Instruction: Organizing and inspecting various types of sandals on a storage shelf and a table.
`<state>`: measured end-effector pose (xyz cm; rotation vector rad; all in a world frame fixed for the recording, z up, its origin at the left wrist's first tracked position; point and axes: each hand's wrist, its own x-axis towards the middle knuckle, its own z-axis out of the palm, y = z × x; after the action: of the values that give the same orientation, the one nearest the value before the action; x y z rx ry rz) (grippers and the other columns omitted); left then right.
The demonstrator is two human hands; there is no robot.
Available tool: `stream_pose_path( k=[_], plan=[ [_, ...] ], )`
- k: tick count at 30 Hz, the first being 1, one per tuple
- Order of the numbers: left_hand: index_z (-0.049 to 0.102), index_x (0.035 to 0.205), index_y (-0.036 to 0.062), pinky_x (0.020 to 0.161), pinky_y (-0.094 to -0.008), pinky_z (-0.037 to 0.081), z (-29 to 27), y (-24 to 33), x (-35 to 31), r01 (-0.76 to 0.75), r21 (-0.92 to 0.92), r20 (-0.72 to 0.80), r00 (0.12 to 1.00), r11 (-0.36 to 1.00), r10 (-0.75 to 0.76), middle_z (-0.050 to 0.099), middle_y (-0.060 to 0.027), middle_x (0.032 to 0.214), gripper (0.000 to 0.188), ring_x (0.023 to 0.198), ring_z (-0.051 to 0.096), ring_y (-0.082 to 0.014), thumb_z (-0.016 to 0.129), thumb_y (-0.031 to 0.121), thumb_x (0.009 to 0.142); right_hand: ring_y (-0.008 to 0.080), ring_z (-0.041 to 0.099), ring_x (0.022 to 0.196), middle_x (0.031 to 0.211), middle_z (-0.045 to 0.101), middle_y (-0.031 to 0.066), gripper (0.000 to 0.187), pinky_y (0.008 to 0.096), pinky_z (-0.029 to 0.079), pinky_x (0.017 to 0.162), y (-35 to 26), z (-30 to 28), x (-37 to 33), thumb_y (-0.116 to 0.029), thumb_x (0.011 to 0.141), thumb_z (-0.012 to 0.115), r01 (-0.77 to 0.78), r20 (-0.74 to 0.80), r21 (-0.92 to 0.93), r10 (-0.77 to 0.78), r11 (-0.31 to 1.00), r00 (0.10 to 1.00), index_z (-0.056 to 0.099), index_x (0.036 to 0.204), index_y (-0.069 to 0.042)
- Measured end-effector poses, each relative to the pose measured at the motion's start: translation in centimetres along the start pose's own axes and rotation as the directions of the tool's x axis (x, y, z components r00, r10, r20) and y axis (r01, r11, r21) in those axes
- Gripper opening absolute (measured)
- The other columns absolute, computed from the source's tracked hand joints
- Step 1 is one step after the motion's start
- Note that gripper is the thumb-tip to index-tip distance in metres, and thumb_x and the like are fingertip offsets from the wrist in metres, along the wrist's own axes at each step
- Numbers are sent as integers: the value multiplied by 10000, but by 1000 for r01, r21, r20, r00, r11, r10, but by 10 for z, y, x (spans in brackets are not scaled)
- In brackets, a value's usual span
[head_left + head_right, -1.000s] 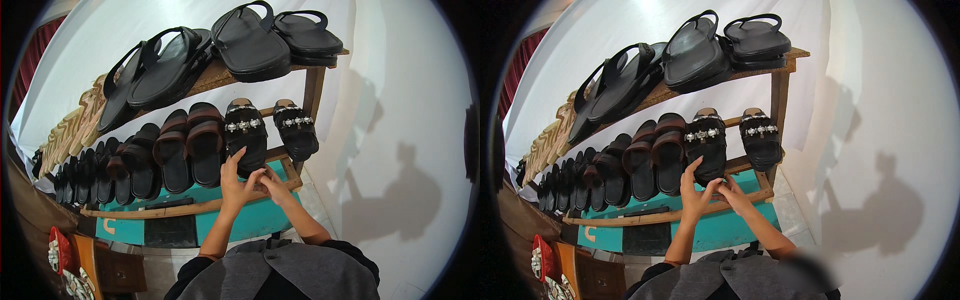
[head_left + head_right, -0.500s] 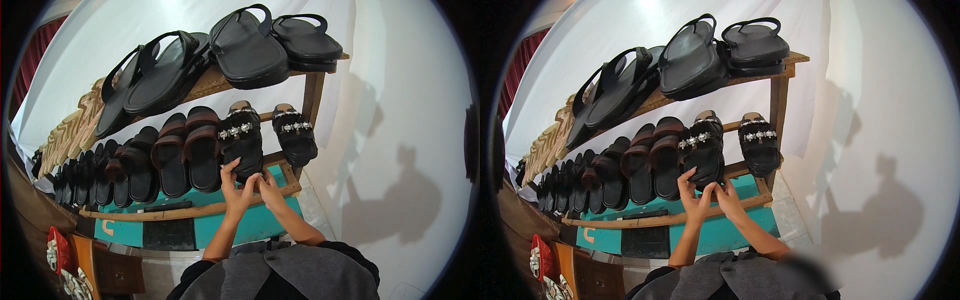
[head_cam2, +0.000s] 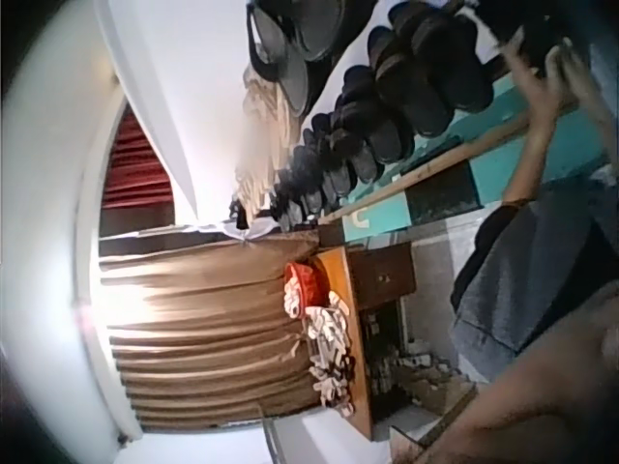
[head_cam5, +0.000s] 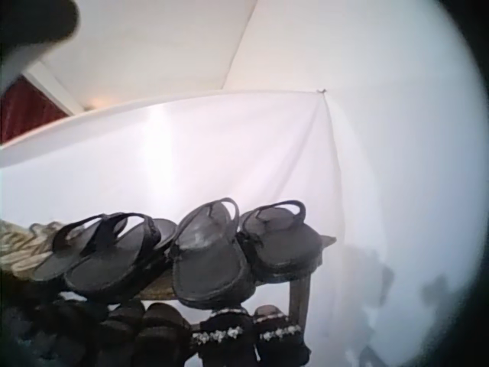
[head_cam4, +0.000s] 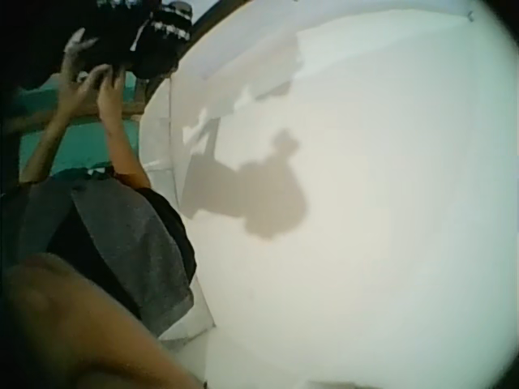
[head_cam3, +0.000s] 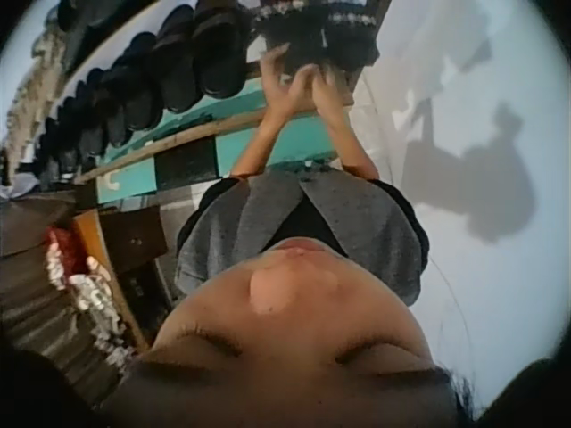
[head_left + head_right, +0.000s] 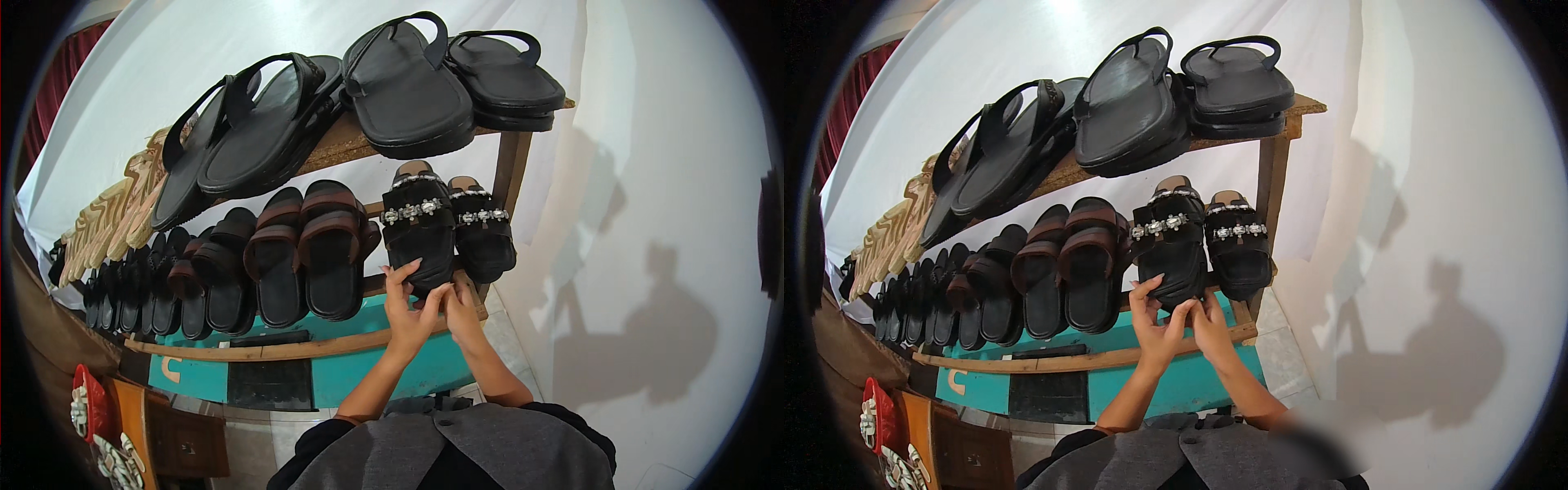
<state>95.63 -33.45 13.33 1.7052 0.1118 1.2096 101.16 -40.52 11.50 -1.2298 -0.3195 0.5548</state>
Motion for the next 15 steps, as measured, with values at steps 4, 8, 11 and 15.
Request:
stream_pose_path(
  k=[4,8,11,15],
  plan=[
    [396,1143,-6,862,-288,438,2,-5,-1,-118,103,23,993,988,116,507,-119,1047,501,894,594,-179,674,-39,728,145,592,835,994,555,101,370,277,506,723,-12,-6,5,-200,937,427,16,62,67,-21,998,998,353,1235,7],
    [410,1132,-4,897,-307,411,0,-5,-3,-105,128,-24,994,986,109,543,-106,998,487,870,606,-174,678,-30,726,148,597,856,978,565,97,348,278,508,735,-13,-4,1,-221,946,400,73,71,-77,-68,994,995,380,1212,3],
    [426,1111,-6,890,-297,411,-3,-3,-2,-175,324,39,984,930,172,544,-104,989,460,858,606,-172,679,-24,727,145,610,811,934,580,88,329,275,519,700,-9,-26,14,-245,949,396,240,293,-462,-108,854,950,429,1167,0],
    [434,1100,1,831,-281,437,-1,-8,-5,-142,260,-6,989,955,148,479,-120,1066,460,879,583,-185,690,-14,718,145,621,747,876,592,80,332,278,532,647,-11,-24,7,-285,951,388,-84,249,-301,163,950,955,472,1110,-5]
  ],
)
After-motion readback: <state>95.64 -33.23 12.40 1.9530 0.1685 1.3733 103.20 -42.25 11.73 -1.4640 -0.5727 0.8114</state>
